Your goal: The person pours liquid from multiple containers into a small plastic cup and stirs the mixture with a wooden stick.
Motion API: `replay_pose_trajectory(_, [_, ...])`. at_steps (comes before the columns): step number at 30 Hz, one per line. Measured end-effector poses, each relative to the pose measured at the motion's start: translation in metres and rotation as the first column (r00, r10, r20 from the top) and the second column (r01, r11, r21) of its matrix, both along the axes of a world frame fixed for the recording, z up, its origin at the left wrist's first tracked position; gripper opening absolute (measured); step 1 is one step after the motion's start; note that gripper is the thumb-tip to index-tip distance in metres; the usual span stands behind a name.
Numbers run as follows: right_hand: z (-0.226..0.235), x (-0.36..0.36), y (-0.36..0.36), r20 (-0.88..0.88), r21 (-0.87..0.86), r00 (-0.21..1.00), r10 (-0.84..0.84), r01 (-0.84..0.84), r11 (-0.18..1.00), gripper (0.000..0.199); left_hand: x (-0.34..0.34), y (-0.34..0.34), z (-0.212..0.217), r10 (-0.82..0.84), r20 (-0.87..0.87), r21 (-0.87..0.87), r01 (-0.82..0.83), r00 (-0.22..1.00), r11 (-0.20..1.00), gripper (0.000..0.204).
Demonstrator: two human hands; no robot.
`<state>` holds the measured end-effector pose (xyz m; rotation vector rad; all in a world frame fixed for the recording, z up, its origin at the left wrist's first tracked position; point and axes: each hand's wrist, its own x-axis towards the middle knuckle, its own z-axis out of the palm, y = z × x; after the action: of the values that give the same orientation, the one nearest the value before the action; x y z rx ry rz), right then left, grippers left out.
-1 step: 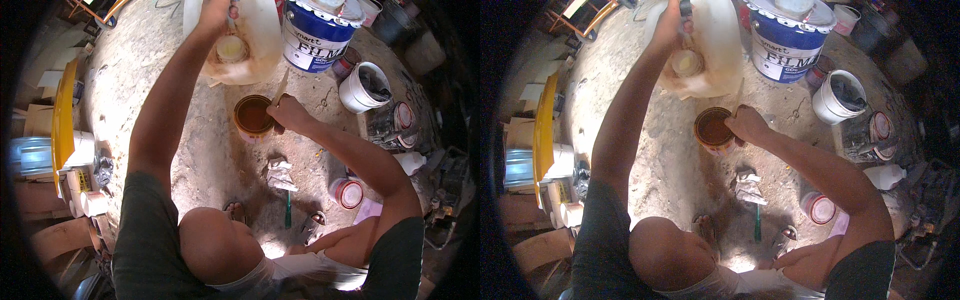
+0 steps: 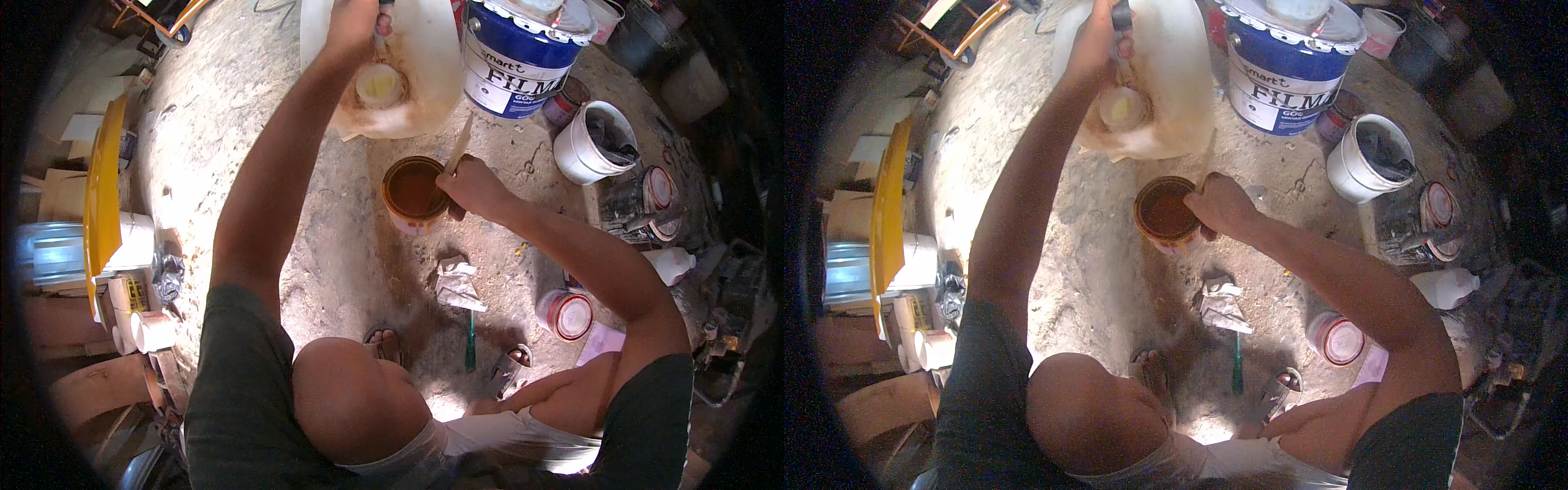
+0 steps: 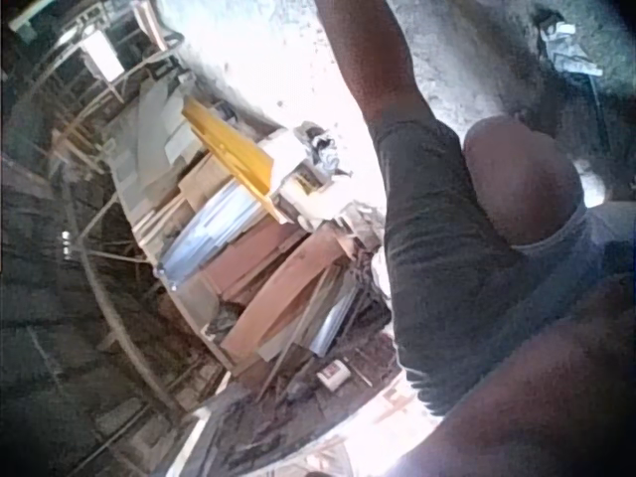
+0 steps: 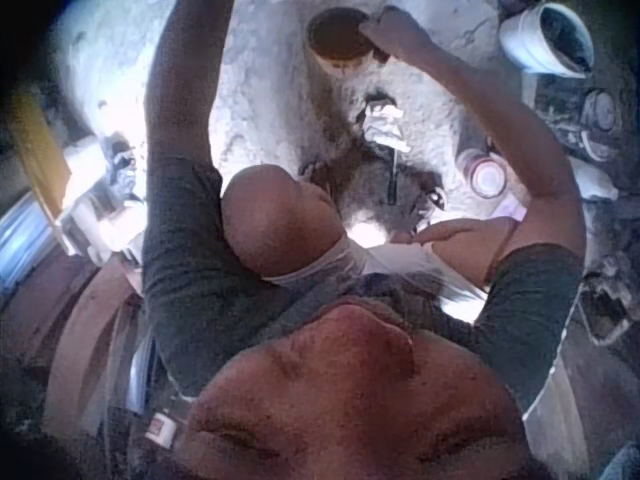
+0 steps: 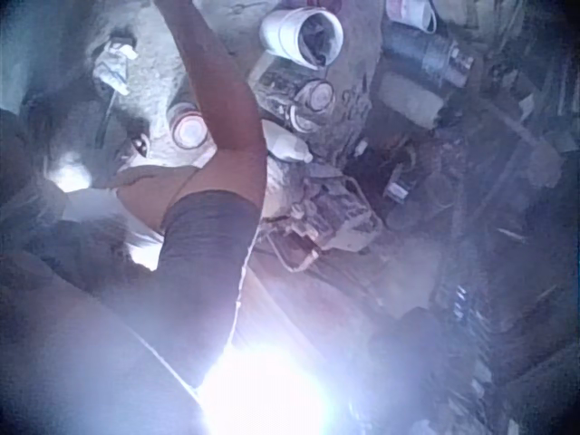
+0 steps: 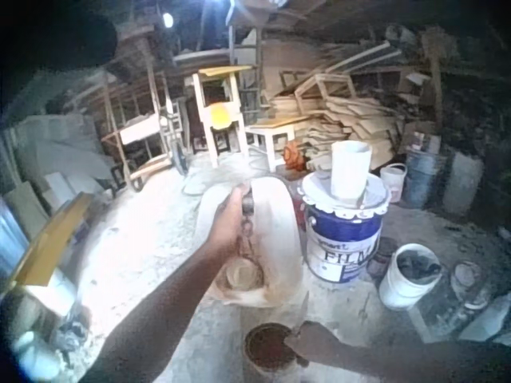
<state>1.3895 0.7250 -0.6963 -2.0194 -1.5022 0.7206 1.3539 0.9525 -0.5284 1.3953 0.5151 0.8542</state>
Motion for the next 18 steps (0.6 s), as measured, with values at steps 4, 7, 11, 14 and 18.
replay_pose_trajectory(4, [0.036,-0.024,-0.017,-0.28,-0.233,0.936,-0.213,0.149,0.961,0.031,-0.038,-0.037,-0.008,-0.004,-0.056,0.11,0.01,0.998,0.994,0.043])
replay_pose_trajectory(7, [0.039,-0.032,-0.034,-0.303,-0.293,0.91,-0.282,0.193,0.936,0.03,-0.058,-0.056,-0.024,-0.069,-0.025,0.161,0.072,0.997,0.984,0.04])
replay_pose_trajectory(11, [0.03,-0.038,-0.062,-0.218,-0.21,0.946,-0.242,0.197,0.958,0.032,-0.084,-0.09,-0.038,-0.035,0.024,0.166,0.031,0.999,0.986,0.038])
replay_pose_trajectory(14, [0.031,-0.052,-0.078,-0.318,-0.294,0.917,-0.242,0.148,0.944,0.031,-0.102,-0.108,-0.052,-0.005,-0.036,0.171,0.011,0.999,0.985,0.039])
replay_pose_trajectory(18, [0.014,-0.064,-0.095,-0.373,-0.281,0.897,-0.238,0.135,0.95,0.031,-0.116,-0.143,-0.066,-0.054,0.047,0.093,0.049,0.997,0.994,0.032])
